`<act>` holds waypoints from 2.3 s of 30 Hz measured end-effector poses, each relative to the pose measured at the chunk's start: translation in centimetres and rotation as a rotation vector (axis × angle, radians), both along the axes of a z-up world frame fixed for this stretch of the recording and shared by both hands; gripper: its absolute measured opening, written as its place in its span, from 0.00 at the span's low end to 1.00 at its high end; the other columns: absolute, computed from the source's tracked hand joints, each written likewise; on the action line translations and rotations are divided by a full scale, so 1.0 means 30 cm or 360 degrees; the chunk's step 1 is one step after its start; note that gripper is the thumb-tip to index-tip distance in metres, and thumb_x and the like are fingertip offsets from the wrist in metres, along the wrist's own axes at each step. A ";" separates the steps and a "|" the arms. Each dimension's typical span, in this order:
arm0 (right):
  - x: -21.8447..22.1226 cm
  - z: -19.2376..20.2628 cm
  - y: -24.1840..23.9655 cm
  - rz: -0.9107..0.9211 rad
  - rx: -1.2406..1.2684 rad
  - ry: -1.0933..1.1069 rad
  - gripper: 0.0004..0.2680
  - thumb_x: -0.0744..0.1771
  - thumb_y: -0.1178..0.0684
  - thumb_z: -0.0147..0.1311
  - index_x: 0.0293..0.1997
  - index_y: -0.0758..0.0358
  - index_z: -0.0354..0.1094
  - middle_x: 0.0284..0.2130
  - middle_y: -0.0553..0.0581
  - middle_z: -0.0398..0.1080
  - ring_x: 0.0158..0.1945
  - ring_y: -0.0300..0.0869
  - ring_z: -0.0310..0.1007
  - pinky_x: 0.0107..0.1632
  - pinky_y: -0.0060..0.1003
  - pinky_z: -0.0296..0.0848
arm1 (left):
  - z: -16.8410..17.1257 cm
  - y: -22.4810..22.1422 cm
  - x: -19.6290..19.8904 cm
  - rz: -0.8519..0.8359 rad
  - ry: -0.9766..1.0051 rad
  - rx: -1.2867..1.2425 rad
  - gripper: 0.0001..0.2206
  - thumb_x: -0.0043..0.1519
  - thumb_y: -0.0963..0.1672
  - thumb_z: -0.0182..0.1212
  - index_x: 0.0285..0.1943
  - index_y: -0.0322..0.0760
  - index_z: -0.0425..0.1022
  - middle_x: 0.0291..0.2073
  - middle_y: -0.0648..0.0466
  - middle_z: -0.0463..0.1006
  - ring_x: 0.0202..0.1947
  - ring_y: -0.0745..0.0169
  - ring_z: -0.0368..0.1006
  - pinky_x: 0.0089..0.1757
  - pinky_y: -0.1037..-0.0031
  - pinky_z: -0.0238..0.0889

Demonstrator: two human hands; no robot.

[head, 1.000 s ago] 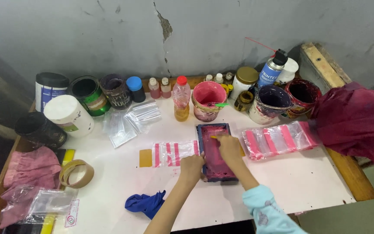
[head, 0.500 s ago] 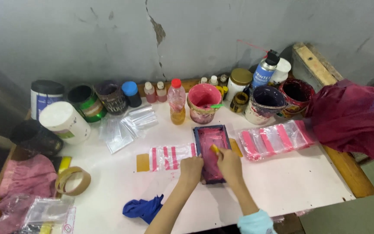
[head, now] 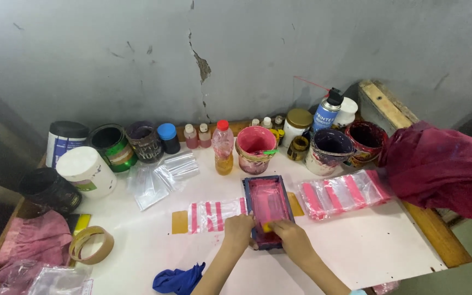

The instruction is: Manually applying pink ink to plastic strips using a small screen printing frame and a squeegee tool.

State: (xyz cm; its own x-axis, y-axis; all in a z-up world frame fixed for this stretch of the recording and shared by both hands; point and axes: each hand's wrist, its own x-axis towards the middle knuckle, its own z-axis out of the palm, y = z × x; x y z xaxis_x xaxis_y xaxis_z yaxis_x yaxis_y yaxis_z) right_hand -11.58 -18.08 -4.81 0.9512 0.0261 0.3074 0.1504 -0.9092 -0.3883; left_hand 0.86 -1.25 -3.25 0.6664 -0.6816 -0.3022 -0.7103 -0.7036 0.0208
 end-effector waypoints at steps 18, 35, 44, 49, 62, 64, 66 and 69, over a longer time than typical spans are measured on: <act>0.275 0.008 -0.064 -0.0287 -0.0070 -0.0079 0.17 0.64 0.63 0.46 0.55 0.51 0.76 0.53 0.56 0.77 0.54 0.52 0.77 0.52 0.51 0.76 | 0.039 -0.005 0.002 -0.0001 0.0043 0.0123 0.46 0.40 0.62 0.80 0.67 0.47 0.67 0.36 0.57 0.80 0.36 0.55 0.80 0.34 0.69 0.70; -0.097 -0.018 0.008 -0.0126 -0.0118 -0.0073 0.16 0.59 0.66 0.54 0.49 0.57 0.76 0.44 0.54 0.79 0.46 0.53 0.76 0.47 0.45 0.77 | 0.055 0.000 -0.004 0.0027 0.0050 0.0158 0.53 0.42 0.63 0.77 0.78 0.51 0.57 0.39 0.58 0.80 0.39 0.56 0.79 0.35 0.70 0.69; -0.155 0.043 0.039 -0.0177 0.0072 -0.0026 0.20 0.59 0.70 0.50 0.51 0.51 0.77 0.48 0.47 0.79 0.50 0.51 0.72 0.45 0.45 0.79 | 0.218 0.186 -0.012 0.0110 0.0813 -0.0682 0.36 0.58 0.46 0.70 0.77 0.52 0.59 0.72 0.58 0.64 0.70 0.52 0.61 0.60 0.60 0.61; -0.184 -0.016 0.022 -0.0140 -0.0007 0.0083 0.23 0.60 0.72 0.44 0.57 0.54 0.73 0.57 0.48 0.75 0.64 0.40 0.69 0.72 0.51 0.52 | 0.012 0.256 0.065 -0.0023 -0.0253 -0.0957 0.19 0.61 0.46 0.67 0.62 0.44 0.75 0.56 0.49 0.77 0.54 0.39 0.70 0.53 0.52 0.62; -0.117 0.055 0.235 -0.0327 -0.0131 -0.0256 0.14 0.61 0.43 0.66 0.49 0.48 0.78 0.43 0.49 0.72 0.50 0.48 0.66 0.55 0.49 0.66 | -0.156 0.145 0.035 0.0122 -0.1186 -0.0460 0.27 0.55 0.41 0.65 0.68 0.43 0.71 0.50 0.61 0.79 0.62 0.56 0.67 0.62 0.55 0.50; -0.108 0.023 0.258 -0.0398 -0.0291 -0.0288 0.14 0.59 0.44 0.68 0.47 0.48 0.78 0.41 0.50 0.68 0.45 0.51 0.63 0.52 0.51 0.66 | -0.173 0.137 0.039 0.0122 -0.1047 -0.0454 0.31 0.54 0.38 0.65 0.70 0.42 0.68 0.41 0.60 0.82 0.63 0.53 0.67 0.65 0.50 0.45; -0.103 -0.006 0.263 -0.0415 -0.0330 -0.0308 0.13 0.59 0.47 0.67 0.46 0.48 0.78 0.41 0.50 0.68 0.44 0.51 0.63 0.53 0.51 0.66 | -0.176 0.132 0.044 0.0103 -0.1103 -0.0444 0.28 0.55 0.39 0.64 0.69 0.43 0.70 0.37 0.61 0.82 0.61 0.54 0.68 0.64 0.51 0.45; -0.104 -0.061 0.261 -0.0440 -0.0379 -0.0333 0.11 0.61 0.50 0.65 0.46 0.49 0.77 0.42 0.51 0.68 0.43 0.51 0.63 0.52 0.51 0.65 | -0.198 0.126 0.050 0.0100 -0.1139 -0.0437 0.25 0.56 0.40 0.62 0.66 0.43 0.73 0.34 0.62 0.82 0.54 0.56 0.71 0.63 0.51 0.46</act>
State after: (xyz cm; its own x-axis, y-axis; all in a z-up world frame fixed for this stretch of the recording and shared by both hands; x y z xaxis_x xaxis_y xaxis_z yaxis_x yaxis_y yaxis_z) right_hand -14.69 -10.25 -6.63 0.8500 -0.1277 0.5111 -0.0584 -0.9870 -0.1495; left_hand 2.36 2.51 -9.18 0.6760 -0.6241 0.3918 -0.5751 -0.7793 -0.2490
